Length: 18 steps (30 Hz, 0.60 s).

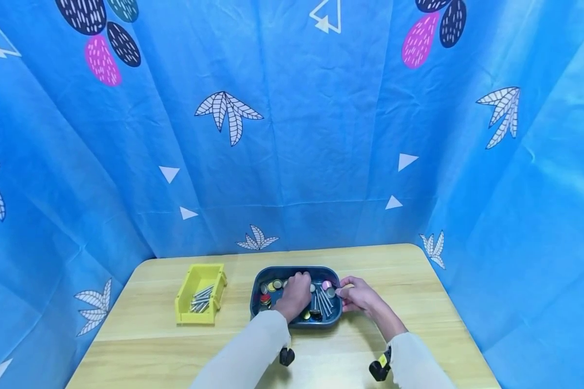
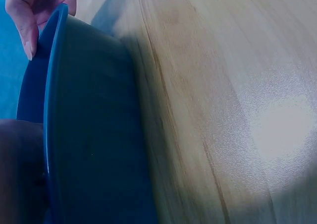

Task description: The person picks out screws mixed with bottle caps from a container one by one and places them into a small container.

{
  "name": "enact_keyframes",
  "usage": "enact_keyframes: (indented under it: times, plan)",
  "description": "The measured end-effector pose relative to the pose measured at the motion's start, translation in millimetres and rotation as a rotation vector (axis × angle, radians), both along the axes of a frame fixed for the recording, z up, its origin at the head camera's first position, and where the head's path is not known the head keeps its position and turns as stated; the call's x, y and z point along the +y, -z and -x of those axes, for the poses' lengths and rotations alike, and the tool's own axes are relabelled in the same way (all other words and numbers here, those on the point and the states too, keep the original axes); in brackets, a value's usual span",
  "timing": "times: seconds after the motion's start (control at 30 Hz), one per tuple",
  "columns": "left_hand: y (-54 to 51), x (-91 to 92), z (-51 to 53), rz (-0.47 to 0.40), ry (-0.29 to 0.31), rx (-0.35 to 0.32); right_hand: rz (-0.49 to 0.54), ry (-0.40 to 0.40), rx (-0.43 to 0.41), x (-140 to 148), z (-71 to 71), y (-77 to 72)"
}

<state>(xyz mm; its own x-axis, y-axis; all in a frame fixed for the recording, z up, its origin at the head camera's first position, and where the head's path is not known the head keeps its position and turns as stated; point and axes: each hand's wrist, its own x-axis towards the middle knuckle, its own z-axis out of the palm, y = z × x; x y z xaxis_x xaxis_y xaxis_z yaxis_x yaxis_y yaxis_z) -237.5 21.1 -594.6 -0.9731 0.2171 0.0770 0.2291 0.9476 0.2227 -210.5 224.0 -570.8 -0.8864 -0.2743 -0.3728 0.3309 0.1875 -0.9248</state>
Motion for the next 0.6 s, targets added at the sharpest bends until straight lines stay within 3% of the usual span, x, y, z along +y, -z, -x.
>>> enact_keyframes:
  times: [0.37, 0.6]
  plan:
    - [-1.2, 0.7, 1.4, 0.013, -0.010, 0.039, -0.004, 0.012, -0.011, -1.2, 1.1, -0.6]
    - [-9.4, -1.4, 1.0, -0.014, -0.031, 0.076, -0.012, 0.007, 0.000, -0.1, 1.6, 1.0]
